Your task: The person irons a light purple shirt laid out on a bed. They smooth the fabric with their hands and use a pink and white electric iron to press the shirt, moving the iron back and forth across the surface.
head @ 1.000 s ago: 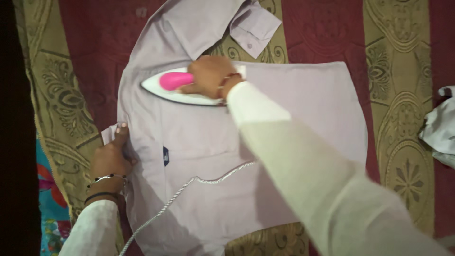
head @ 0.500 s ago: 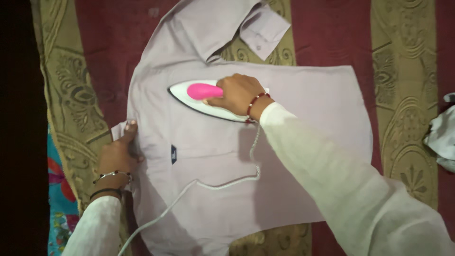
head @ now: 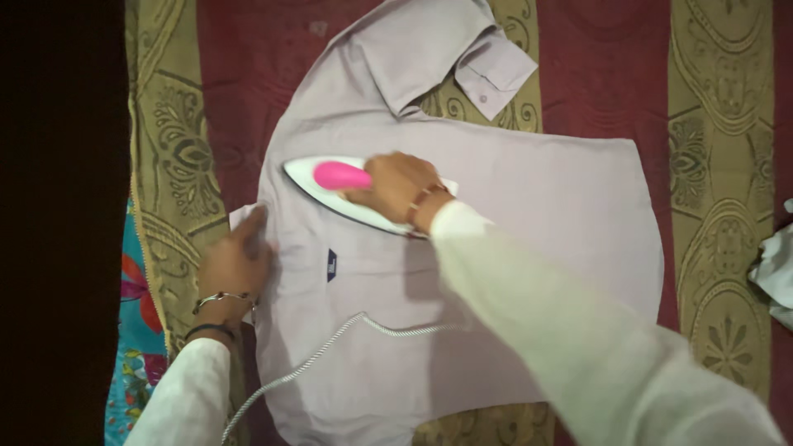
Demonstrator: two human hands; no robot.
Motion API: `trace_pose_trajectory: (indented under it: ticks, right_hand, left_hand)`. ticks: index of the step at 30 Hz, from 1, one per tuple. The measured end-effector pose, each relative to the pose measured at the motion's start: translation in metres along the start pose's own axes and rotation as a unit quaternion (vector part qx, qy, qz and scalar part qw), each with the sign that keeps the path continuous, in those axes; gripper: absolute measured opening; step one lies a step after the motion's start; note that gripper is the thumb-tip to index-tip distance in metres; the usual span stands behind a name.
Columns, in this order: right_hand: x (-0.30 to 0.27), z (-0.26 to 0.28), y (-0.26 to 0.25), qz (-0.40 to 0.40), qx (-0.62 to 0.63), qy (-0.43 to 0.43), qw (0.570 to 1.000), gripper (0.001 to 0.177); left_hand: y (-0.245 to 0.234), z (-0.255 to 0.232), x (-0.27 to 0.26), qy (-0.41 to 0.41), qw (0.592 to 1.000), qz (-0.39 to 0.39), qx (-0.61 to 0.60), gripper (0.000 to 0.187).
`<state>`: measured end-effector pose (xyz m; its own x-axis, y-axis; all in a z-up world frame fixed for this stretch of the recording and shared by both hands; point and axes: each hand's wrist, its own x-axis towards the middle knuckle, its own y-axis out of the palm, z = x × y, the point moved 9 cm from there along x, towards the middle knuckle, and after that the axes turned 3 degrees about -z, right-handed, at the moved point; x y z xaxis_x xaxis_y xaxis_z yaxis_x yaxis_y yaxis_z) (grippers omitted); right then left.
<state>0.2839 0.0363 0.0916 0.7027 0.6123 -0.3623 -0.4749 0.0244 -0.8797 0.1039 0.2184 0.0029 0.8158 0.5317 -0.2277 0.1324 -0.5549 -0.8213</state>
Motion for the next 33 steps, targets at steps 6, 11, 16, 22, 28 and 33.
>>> trace_pose_trajectory:
  ticks: [6,11,16,22,28,33]
  right_hand:
    - [-0.013,0.011,0.001,0.008,-0.017,0.017,1.0,0.055]
    - [0.023,0.051,0.009,-0.02,0.024,0.011,0.999,0.053]
    - [0.008,0.041,0.011,-0.008,0.003,-0.002,1.0,0.051]
    - [-0.024,0.024,0.015,0.043,-0.024,0.016,0.999,0.052]
    - [0.01,0.062,0.022,-0.001,0.003,-0.021,1.0,0.053]
    - [0.001,0.053,0.018,0.0,0.008,-0.036,0.999,0.052]
  left_hand:
    - [-0.044,-0.001,0.017,0.037,0.982,-0.15,-0.104,0.041]
    - [-0.023,0.013,0.038,-0.009,0.998,-0.053,-0.018,0.034]
    - [-0.013,0.042,0.058,-0.023,0.996,0.018,-0.09,0.029]
    - [-0.007,0.055,0.068,0.012,0.992,0.029,-0.12,0.031]
    - [-0.007,0.057,0.075,0.11,0.987,0.0,-0.114,0.03]
    - [0.002,0.063,0.079,0.072,0.99,0.033,-0.12,0.029]
